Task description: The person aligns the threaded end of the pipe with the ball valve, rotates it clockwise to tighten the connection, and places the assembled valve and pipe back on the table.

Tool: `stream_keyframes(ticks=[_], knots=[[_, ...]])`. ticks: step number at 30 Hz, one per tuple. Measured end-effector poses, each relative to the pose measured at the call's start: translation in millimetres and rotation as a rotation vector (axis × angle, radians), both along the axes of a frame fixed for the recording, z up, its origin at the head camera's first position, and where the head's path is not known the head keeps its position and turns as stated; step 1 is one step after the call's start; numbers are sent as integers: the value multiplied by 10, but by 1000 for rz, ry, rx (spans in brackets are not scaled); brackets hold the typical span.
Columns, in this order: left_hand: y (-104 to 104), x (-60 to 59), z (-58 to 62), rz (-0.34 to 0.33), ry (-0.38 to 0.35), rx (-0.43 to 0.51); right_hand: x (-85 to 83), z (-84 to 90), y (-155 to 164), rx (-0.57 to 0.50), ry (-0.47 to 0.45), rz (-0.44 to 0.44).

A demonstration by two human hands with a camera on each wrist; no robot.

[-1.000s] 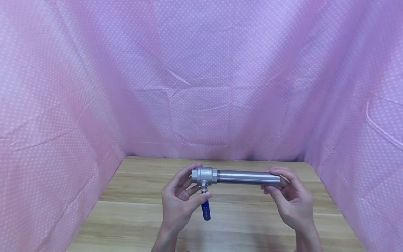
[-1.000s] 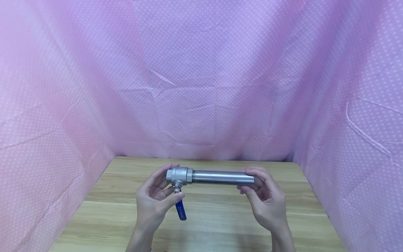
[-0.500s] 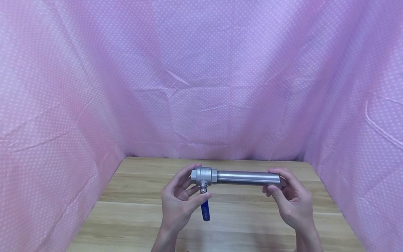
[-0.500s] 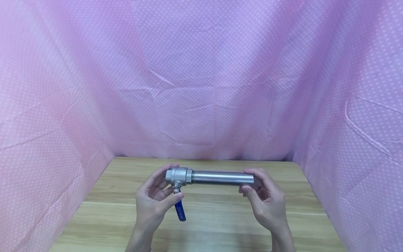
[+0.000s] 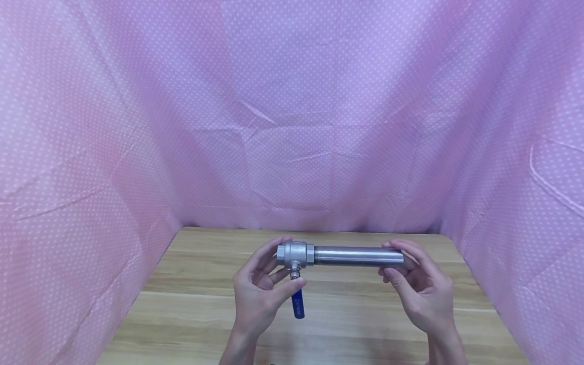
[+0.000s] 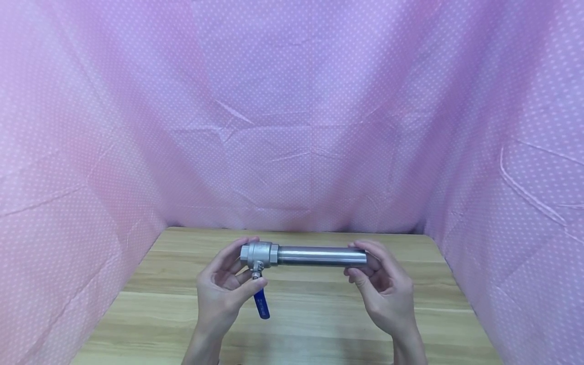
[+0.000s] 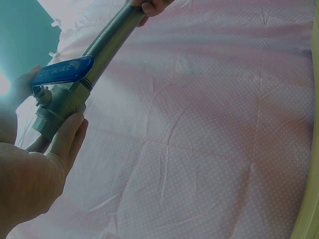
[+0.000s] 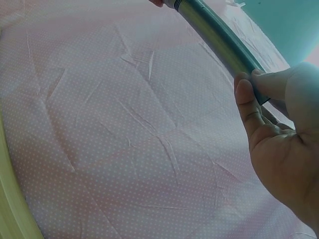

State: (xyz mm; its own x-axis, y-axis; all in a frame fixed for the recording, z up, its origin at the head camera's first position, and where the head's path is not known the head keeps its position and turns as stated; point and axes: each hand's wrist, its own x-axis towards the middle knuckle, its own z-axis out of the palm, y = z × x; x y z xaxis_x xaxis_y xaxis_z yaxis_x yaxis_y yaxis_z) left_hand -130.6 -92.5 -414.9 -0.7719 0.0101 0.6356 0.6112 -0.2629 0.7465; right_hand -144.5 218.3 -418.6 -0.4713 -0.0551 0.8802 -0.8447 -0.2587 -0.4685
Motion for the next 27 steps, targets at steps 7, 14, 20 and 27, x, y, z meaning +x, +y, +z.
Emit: stream_keyframes(ticks=[7,14,20,27], knots=[[0,0,0,2,-3,3,-8,-4,-3,-9,17,30],[-4,8,0,8,-9,-1,-11,-27,4,-8,15,24],[-5,9,1,6,-11,2,-18,-30,5,0,12,3],[-6,3,3,0,-2,4,8,-46,5,12,-17,-58]])
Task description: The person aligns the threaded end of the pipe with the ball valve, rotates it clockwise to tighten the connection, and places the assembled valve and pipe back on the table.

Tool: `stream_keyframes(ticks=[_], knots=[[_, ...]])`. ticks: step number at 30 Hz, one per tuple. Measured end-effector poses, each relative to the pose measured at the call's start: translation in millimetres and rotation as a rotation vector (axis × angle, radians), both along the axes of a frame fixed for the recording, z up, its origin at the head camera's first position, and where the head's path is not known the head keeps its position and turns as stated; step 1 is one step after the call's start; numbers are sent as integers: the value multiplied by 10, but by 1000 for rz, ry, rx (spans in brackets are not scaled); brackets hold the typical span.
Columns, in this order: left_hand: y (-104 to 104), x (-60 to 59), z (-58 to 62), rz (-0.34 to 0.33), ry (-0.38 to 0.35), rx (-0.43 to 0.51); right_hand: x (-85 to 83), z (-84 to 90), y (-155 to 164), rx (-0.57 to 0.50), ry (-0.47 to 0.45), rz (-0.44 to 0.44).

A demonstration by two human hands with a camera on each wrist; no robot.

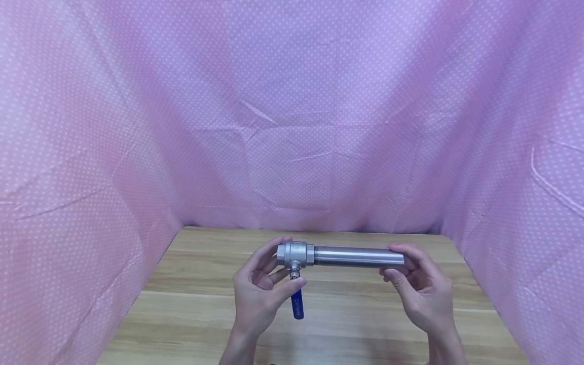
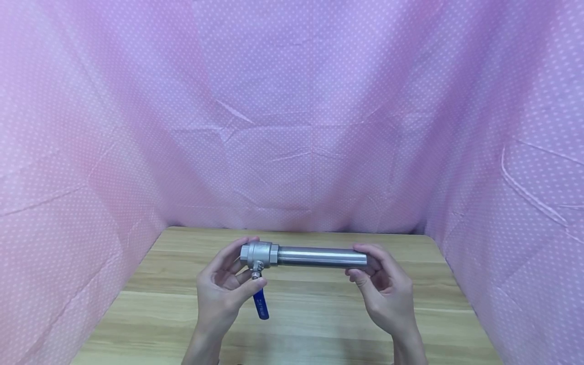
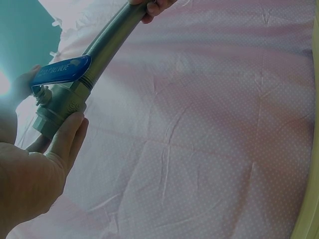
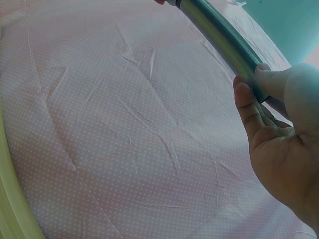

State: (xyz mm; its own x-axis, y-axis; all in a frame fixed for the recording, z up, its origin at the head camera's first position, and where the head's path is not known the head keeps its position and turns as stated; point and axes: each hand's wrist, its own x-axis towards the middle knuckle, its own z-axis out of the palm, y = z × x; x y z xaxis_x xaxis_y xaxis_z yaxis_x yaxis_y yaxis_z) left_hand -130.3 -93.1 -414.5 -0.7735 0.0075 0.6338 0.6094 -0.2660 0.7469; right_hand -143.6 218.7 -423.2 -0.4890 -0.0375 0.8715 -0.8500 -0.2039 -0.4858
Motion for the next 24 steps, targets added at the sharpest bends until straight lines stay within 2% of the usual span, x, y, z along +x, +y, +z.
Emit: stream_keyframes(ticks=[8,14,19,24], knots=[[3,3,2,-5,-2,-6,13,-25,21,13,-33,-48],[7,5,3,0,0,-6,6,-18,21,10,-30,-45],[15,0,0,2,4,-1,-10,14,0,-4,-6,1],[19,-3,-6,5,5,1,-23,38,-12,-30,30,83]])
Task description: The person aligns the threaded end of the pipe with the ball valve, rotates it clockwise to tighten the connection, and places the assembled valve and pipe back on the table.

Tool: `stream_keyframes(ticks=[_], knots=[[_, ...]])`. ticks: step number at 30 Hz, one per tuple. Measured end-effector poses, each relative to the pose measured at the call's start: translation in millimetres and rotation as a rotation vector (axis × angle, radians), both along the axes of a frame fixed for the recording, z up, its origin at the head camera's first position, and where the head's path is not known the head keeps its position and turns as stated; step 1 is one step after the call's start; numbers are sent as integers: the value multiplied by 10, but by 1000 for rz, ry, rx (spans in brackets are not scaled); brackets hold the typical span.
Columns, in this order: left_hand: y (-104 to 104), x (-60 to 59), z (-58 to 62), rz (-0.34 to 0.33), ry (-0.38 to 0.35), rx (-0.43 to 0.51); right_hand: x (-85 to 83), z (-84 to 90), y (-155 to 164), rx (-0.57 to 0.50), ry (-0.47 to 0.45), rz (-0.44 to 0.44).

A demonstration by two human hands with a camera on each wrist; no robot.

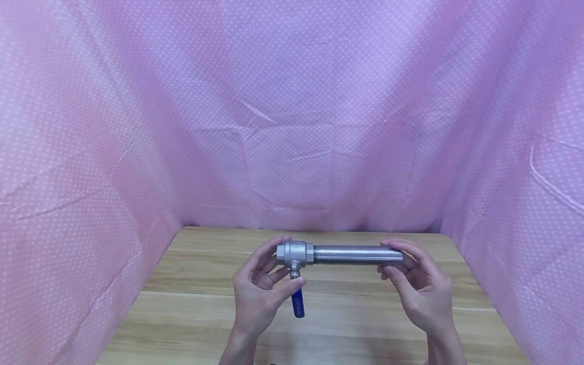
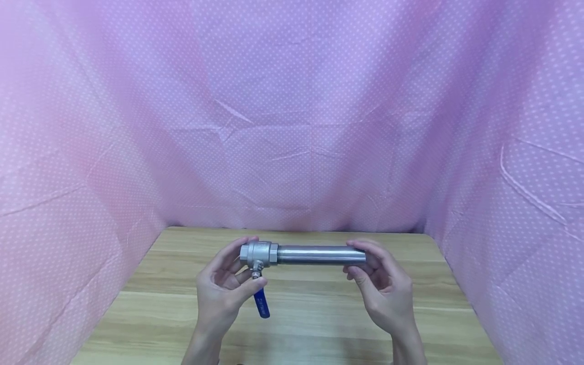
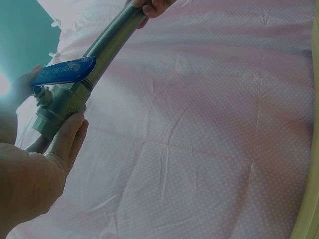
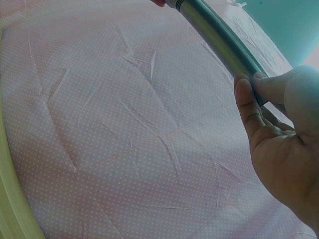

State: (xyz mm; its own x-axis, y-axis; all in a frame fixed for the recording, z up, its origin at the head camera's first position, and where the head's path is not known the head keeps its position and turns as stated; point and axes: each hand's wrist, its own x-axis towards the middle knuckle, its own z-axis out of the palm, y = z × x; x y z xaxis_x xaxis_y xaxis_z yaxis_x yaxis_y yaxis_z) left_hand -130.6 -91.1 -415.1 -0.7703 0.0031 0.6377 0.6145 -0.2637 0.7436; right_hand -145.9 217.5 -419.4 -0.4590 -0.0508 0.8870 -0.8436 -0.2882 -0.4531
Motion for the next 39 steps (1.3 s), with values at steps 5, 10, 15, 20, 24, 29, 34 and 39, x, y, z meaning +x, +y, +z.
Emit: stream_keyframes(ticks=[5,10,15,20,24,29,34,39], knots=[[0,3,-1,5,-3,-3,-12,-2,1,-10,13,31],[3,-1,1,1,2,-3,-16,-4,13,1,18,10],[4,0,2,-3,0,0,-12,-7,18,13,14,-20],[0,5,-5,-2,-1,-5,-2,-27,14,17,12,-62],[-5,10,-15,1,-1,-9,5,-41,10,23,10,-88],[-7,12,-20,5,-1,-11,5,-45,16,25,7,-94],[-5,14,-22,4,4,-8,12,-40,21,25,-1,-88],[0,8,-25,2,15,-7,9,-29,20,16,1,-52]])
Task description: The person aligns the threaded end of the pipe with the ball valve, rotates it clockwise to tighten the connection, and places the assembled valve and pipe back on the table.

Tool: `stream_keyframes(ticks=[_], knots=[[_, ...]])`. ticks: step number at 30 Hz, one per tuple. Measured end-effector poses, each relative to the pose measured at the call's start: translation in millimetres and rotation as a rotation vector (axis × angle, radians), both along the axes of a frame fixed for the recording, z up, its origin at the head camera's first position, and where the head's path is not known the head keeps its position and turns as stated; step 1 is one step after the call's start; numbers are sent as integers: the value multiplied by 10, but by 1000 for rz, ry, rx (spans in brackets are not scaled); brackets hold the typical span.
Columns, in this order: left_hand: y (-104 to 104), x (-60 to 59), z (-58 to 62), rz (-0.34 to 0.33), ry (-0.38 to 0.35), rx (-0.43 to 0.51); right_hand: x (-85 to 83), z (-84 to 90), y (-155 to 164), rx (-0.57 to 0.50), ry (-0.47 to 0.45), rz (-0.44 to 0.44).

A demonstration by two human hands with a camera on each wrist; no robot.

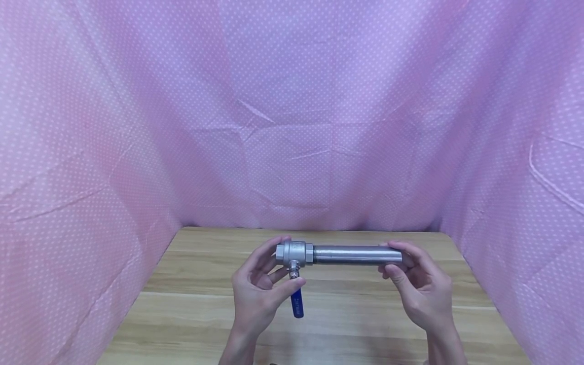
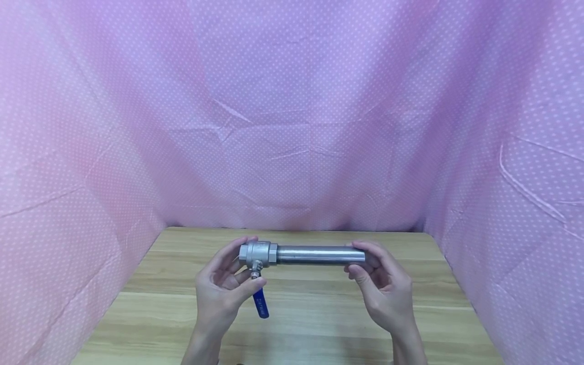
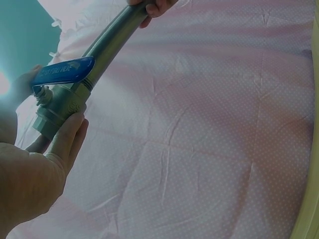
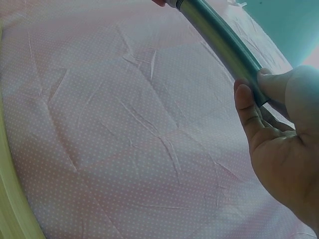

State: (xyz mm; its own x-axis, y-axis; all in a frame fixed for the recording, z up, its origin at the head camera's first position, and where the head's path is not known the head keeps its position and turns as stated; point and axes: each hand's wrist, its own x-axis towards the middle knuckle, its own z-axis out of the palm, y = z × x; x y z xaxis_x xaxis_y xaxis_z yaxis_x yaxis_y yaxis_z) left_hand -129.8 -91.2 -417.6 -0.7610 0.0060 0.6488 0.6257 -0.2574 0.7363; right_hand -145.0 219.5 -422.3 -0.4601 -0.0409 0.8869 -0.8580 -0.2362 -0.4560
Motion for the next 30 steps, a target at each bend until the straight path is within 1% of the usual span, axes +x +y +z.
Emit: stream_keyframes(ticks=[3,7,18,30], knots=[[1,-4,1,-1,1,1,-5,10,-1,-5,5,31],[-1,-3,5,0,-3,2,-8,19,-4,-7,11,48],[-5,-2,14,1,-14,4,-8,21,-15,-13,2,42],[-8,-1,15,1,-15,2,6,-6,-7,3,-15,-2]])
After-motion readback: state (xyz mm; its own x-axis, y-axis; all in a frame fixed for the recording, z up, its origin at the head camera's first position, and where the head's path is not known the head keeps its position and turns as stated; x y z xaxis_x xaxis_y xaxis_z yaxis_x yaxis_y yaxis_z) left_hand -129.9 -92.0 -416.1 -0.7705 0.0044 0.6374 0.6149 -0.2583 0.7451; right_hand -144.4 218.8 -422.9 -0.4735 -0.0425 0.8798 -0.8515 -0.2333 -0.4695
